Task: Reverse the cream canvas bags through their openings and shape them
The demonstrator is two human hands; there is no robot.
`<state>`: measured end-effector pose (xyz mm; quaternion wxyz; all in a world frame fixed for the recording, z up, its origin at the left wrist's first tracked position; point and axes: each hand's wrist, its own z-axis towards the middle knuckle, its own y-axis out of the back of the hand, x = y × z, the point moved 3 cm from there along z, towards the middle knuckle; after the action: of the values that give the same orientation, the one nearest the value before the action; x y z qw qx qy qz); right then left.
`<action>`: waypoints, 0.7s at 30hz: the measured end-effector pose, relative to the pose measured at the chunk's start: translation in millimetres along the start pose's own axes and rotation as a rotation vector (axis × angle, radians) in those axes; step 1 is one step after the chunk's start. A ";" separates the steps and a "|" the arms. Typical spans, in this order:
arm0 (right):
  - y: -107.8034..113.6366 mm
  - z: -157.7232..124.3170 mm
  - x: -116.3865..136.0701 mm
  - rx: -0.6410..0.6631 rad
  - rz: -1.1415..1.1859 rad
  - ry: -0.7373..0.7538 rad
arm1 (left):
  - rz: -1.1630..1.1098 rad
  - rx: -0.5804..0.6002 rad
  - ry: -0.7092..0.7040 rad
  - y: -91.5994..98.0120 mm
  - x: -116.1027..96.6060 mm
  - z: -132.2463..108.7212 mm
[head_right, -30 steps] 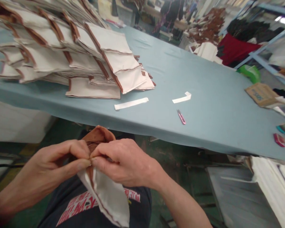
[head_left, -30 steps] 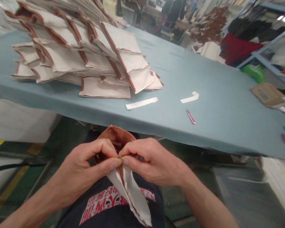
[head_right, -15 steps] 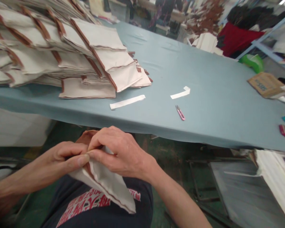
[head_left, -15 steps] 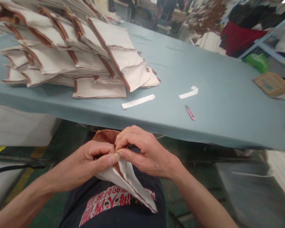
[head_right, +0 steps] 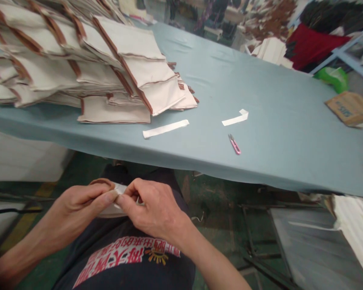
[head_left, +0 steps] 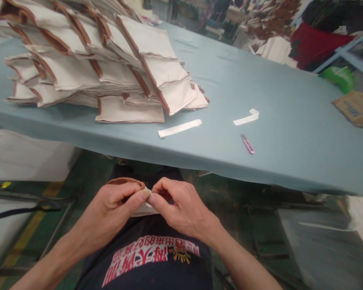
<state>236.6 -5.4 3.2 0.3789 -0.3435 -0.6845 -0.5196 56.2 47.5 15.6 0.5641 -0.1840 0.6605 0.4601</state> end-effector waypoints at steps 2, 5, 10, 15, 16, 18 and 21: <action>-3.6 0.0 0.3 -0.045 -0.085 0.037 | 0.034 -0.054 0.015 -2.1 2.8 -1.6; -8.8 -0.9 -0.8 -0.090 -0.204 0.052 | 0.097 -0.186 0.006 -2.7 3.4 -3.1; -13.7 -0.9 -4.8 -0.042 -0.253 0.038 | 0.070 -0.240 0.040 -5.5 5.6 -5.8; -18.4 1.3 -11.2 0.054 0.004 0.105 | 0.031 -0.168 0.096 -9.8 12.5 -10.5; -20.0 1.4 -13.0 0.056 0.074 0.101 | 0.042 -0.172 0.090 -9.8 12.5 -11.0; -23.2 0.9 -14.1 0.033 0.192 0.118 | 0.065 -0.185 0.071 -9.7 10.4 -11.3; -27.1 -0.6 -5.9 -0.012 0.338 0.207 | -0.081 -0.161 0.153 -14.0 7.0 -13.2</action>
<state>216.1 -12.5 -14.1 0.5270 -0.4004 -0.5712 -0.4854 57.2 31.6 2.9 0.5134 -0.2898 0.6545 0.4733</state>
